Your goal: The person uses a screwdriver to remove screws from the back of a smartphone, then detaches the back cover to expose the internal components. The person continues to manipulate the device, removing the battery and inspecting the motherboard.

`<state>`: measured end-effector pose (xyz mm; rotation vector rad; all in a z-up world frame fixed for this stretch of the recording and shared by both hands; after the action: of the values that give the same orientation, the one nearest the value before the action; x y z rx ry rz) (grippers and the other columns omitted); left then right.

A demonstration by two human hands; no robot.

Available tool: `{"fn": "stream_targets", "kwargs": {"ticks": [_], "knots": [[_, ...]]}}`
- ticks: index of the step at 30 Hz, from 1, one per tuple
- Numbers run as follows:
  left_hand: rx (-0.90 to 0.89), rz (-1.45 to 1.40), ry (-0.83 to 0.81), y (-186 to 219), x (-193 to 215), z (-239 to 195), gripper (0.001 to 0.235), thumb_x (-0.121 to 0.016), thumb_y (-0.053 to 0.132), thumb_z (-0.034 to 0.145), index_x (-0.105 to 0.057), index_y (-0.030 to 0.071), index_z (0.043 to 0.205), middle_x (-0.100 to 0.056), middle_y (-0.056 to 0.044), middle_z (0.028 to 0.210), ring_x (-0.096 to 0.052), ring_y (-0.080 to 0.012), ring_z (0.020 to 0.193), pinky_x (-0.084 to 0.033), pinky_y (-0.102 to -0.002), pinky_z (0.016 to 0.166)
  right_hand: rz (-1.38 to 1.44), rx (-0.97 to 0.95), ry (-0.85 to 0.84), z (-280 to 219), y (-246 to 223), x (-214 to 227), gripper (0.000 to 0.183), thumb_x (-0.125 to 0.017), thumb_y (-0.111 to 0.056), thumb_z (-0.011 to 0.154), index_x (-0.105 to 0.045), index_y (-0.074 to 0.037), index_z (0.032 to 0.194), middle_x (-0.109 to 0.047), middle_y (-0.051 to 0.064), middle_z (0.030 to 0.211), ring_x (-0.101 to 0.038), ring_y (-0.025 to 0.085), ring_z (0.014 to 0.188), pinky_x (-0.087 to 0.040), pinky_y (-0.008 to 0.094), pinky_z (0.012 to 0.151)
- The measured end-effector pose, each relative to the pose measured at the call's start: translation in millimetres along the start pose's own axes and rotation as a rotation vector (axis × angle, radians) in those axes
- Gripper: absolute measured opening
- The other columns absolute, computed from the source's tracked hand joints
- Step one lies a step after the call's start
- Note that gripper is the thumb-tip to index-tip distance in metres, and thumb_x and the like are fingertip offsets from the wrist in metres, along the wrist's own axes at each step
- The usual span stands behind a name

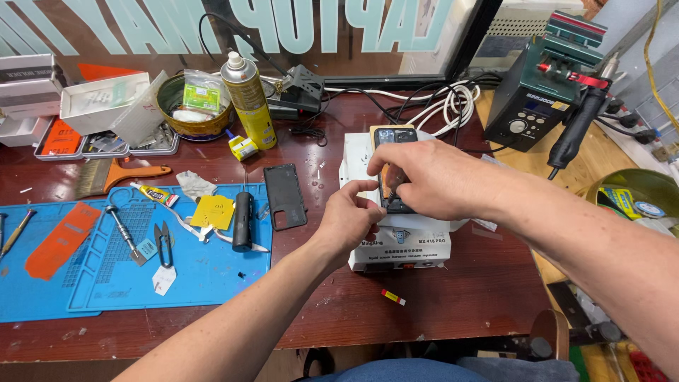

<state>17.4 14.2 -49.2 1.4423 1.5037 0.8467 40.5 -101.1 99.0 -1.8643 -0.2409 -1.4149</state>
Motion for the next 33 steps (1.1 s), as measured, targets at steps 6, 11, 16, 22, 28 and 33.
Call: {"fn": "stream_targets", "kwargs": {"ticks": [6,11,16,22,28,33], "knots": [[-0.003,0.002,0.005,3,-2,-4,0.047,-0.067,-0.003,0.086,-0.060,0.005,0.131,-0.060,-0.003,0.083,-0.059,-0.0118,0.063,-0.051,-0.029,0.052,0.231,-0.015,0.033,5,3,-8,0.025,-0.057,-0.011,0.087,-0.076,-0.011,0.104,-0.081,0.007,0.093,-0.079,0.021,0.090,-0.060,0.034,0.083],[-0.005,0.006,0.007,4,-1,-4,0.049,-0.067,-0.005,0.085,-0.057,0.005,0.131,-0.061,-0.004,0.082,-0.059,-0.0127,0.062,-0.051,-0.029,0.051,0.125,0.077,0.121,4,0,-8,0.032,-0.057,-0.006,0.081,-0.074,-0.009,0.108,-0.078,0.009,0.093,-0.075,0.020,0.090,-0.058,0.034,0.080],[-0.002,-0.007,0.004,3,-2,-2,0.050,-0.067,-0.004,0.084,-0.057,0.006,0.132,-0.060,-0.004,0.082,-0.058,-0.0130,0.061,-0.050,-0.029,0.050,0.217,-0.053,0.084,7,5,-11,0.027,-0.059,-0.011,0.087,-0.075,-0.012,0.109,-0.079,0.008,0.094,-0.076,0.018,0.089,-0.059,0.033,0.080],[0.011,0.019,0.015,3,-1,0,0.050,-0.068,-0.005,0.082,-0.057,0.006,0.129,-0.060,-0.005,0.082,-0.058,-0.0136,0.060,-0.051,-0.029,0.050,0.243,-0.095,0.086,4,10,-13,0.030,-0.056,-0.007,0.088,-0.075,-0.012,0.110,-0.079,0.007,0.096,-0.075,0.016,0.091,-0.059,0.032,0.081],[0.001,0.051,0.012,5,-1,1,0.044,-0.067,-0.005,0.082,-0.058,0.004,0.124,-0.059,-0.004,0.083,-0.059,-0.0137,0.061,-0.051,-0.030,0.050,0.308,-0.024,0.092,6,7,-14,0.033,-0.053,-0.002,0.086,-0.074,-0.010,0.109,-0.080,0.007,0.095,-0.077,0.015,0.094,-0.060,0.031,0.083],[0.013,0.049,0.001,5,-2,2,0.043,-0.068,-0.005,0.082,-0.058,0.002,0.123,-0.060,-0.005,0.083,-0.060,-0.0139,0.061,-0.051,-0.030,0.050,0.200,-0.087,0.127,7,10,-14,0.023,-0.059,-0.013,0.095,-0.076,-0.014,0.111,-0.079,0.005,0.100,-0.075,0.016,0.094,-0.058,0.031,0.085]]}}
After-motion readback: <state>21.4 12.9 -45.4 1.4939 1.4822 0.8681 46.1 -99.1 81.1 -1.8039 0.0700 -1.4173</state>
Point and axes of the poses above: each hand's wrist, its own z-axis towards the middle knuckle, its own x-axis out of the back of the hand, y = z × x, the point moved 4 cm from there along z, towards the middle knuckle
